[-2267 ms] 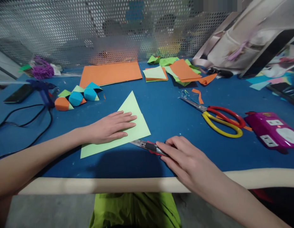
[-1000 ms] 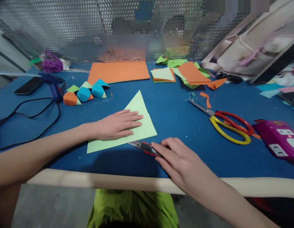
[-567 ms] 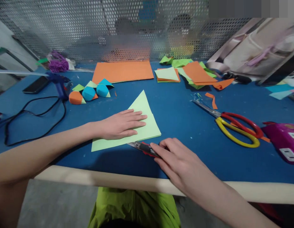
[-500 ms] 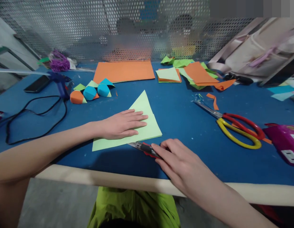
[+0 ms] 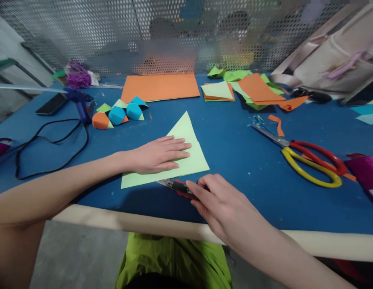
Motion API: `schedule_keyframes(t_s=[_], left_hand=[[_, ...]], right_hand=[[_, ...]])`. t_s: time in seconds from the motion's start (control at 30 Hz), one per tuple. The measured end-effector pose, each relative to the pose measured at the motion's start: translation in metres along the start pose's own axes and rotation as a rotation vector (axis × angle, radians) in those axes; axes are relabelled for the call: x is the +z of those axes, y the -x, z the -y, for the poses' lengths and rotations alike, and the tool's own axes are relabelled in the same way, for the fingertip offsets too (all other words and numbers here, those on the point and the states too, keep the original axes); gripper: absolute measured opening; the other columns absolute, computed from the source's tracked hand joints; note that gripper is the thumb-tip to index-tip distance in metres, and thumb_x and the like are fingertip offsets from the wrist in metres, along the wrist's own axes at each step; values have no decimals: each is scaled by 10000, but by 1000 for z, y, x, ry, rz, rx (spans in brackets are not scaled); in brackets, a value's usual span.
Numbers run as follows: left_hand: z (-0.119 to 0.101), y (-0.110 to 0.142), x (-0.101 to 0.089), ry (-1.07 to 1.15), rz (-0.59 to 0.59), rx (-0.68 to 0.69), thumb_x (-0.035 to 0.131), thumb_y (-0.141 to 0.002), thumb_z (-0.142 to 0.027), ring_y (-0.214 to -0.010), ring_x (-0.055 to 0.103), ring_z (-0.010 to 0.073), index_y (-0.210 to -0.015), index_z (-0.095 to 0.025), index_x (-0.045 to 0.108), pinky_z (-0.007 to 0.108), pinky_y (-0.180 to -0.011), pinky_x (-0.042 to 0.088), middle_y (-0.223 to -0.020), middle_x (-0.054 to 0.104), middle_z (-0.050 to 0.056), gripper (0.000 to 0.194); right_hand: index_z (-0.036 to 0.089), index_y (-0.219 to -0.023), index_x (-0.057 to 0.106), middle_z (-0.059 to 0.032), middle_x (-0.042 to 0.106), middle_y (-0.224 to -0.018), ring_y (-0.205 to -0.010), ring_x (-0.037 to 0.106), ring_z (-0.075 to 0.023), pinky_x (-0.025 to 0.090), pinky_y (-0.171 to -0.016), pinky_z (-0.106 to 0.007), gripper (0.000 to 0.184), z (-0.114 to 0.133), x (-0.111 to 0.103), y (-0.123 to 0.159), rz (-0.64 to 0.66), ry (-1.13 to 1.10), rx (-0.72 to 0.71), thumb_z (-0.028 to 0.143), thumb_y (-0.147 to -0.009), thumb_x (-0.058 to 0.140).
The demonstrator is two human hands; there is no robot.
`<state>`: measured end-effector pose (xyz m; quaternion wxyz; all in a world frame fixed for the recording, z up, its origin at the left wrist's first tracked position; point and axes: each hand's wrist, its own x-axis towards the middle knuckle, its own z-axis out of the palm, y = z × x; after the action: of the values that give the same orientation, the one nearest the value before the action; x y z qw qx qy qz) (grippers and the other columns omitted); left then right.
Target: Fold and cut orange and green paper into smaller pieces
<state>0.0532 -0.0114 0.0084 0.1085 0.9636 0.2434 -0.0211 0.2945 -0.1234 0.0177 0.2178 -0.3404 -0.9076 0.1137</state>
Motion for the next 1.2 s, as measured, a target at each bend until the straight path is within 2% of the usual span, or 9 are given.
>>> schedule_keyframes(t_s=[0.47, 0.97, 1.2], left_hand=[[-2, -1, -3, -16, 40, 2, 311, -1027, -417, -1503, 159, 236, -1476, -166, 399, 415, -1217, 102, -1603, 270, 62, 522], [-1, 0, -1, -15, 27, 7, 302, -1026, -443, -1504, 156, 221, -1478, -185, 392, 404, -1216, 102, -1608, 259, 57, 528], [-1, 0, 0, 3, 16, 3, 318, -1021, -440, -1505, 155, 224, -1472, -206, 401, 405, -1215, 96, -1608, 264, 50, 514]], right_hand=[[142, -1131, 613, -94, 632, -837, -717, 595, -181, 472, -562, -272, 262, 8, 8, -10, 5, 48, -18, 192, -991, 398], [147, -1200, 589, -90, 622, -835, -694, 583, -184, 455, -545, -288, 304, 17, 17, -19, 37, 26, -22, 201, -990, 377], [227, -1071, 629, -64, 589, -797, -654, 570, -190, 429, -497, -294, 246, 24, 30, -19, 18, -2, 106, 232, -972, 403]])
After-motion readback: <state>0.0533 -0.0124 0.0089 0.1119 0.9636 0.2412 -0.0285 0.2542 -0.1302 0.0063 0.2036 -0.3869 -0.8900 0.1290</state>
